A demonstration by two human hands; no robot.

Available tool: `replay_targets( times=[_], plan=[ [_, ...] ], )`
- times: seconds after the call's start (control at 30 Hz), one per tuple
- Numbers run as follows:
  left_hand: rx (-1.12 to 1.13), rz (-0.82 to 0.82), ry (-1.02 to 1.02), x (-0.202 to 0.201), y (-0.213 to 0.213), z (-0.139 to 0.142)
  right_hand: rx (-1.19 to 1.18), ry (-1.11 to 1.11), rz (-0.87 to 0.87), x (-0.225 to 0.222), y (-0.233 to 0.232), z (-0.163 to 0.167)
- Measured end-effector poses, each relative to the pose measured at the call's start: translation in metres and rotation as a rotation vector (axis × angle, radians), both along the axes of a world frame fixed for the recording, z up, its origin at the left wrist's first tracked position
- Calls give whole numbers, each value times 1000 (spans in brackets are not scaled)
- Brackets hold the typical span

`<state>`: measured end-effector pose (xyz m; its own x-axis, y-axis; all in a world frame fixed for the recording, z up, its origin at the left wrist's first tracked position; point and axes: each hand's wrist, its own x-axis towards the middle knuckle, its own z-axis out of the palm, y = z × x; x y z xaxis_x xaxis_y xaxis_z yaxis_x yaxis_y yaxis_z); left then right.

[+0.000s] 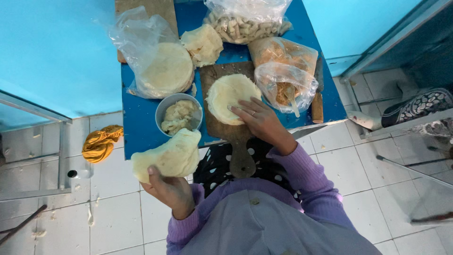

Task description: The person holds round white cassava cakes at a blue table and peels thin edge layers off each cake by hand, dropping the trimmings aside. They then place a cake on a wooden paddle board and slice it into pieces with a knife, setting the cut pieces on the table.

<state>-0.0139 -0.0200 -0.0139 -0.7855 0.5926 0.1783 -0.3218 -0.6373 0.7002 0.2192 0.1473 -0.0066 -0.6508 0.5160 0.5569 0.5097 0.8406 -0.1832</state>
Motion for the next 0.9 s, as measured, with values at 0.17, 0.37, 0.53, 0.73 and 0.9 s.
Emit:
replay_targets(
  times=[0.17,0.37,0.53,0.73,0.9],
  plan=[
    [-50,-20,-53,4,1,-4,-44,89,12,1,0,2],
    [-61,-82,-71,7,2,-12,-97,87,-260,-6,17,2],
    [-74,-133,-78,10,3,-16,-18,77,-169,-21,22,9],
    [-94,-262,-49,12,8,-22,-207,21,21,-43,9,21],
    [-50,-490,-74,19,14,-24,-353,354,211,-31,-62,27]
  ],
)
